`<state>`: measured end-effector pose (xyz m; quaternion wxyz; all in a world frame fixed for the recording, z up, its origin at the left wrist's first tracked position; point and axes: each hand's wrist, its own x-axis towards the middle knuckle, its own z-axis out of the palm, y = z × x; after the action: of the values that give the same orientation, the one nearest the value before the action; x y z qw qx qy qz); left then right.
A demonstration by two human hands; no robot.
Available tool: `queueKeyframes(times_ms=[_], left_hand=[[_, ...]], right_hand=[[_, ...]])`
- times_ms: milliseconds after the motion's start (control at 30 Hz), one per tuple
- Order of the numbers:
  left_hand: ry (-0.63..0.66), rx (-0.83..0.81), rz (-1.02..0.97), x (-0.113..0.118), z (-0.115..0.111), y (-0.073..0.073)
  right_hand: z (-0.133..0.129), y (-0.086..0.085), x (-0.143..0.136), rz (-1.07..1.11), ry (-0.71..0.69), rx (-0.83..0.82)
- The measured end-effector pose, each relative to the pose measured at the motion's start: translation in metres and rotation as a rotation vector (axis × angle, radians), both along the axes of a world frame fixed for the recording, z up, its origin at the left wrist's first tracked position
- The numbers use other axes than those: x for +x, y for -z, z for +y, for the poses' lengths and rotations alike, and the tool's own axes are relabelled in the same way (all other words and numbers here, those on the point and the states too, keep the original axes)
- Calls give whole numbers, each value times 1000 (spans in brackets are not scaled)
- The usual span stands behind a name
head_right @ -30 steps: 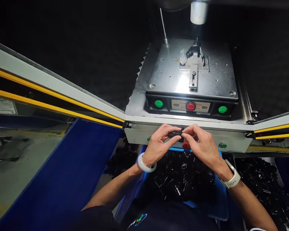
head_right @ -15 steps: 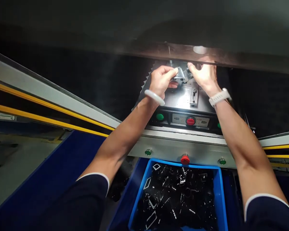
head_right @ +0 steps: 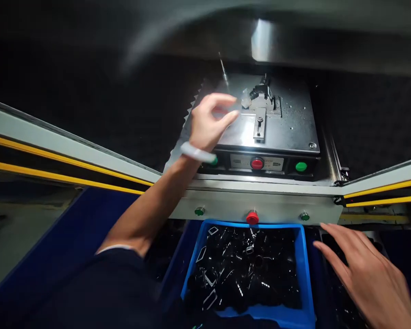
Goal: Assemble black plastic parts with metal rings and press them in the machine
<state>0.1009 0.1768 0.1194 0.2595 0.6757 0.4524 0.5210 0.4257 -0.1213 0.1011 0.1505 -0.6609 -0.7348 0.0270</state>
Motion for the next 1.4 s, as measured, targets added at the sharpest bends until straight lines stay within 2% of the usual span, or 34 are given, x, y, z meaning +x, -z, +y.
queueKeyframes(times_ms=[33,133,167,233,300,400,467,567,667,733,800,900,967,1033,1133,1267,1400], left_hand=[[-48,20,32,-17,-37,11],[-129,-104,159,-68,-136,50],[-131,-153,211,-84,-159,64],[-97,-258,341,-110,-185,88],[-37,-344,466,-128,-190,107],[8,-367,607,-140,-182,121],[-27,-322,696,-140,-179,124],[-121,-233,798,-137,-186,125],[-193,-145,745,-123,-201,121],[-83,-62,652,-102,-213,116],[160,61,630,-73,-222,111],[490,259,826,-29,-227,110],[605,321,979,-11,-227,113],[644,337,1036,-6,-225,116],[570,302,917,-21,-226,117],[381,79,529,-47,-233,111],[284,-53,242,-53,-240,113]], right_hand=[[7,10,-4,-27,3,-36],[35,41,-12,-49,24,-136],[42,51,-12,-37,39,-171],[51,66,-8,-20,80,-225],[55,75,-5,-24,113,-245],[56,78,-5,-48,123,-214],[56,79,-9,-77,118,-158],[50,81,-18,-124,124,-60],[31,86,-33,-140,89,-39],[15,96,-46,-174,-12,-116],[1,112,-61,-262,-116,-244],[-10,137,-78,-383,-155,-353],[-12,147,-83,-401,-137,-356],[-12,151,-84,-410,-125,-359],[-12,150,-83,-412,-117,-365],[-12,149,-83,-405,-106,-368],[-9,149,-81,-396,-114,-352]])
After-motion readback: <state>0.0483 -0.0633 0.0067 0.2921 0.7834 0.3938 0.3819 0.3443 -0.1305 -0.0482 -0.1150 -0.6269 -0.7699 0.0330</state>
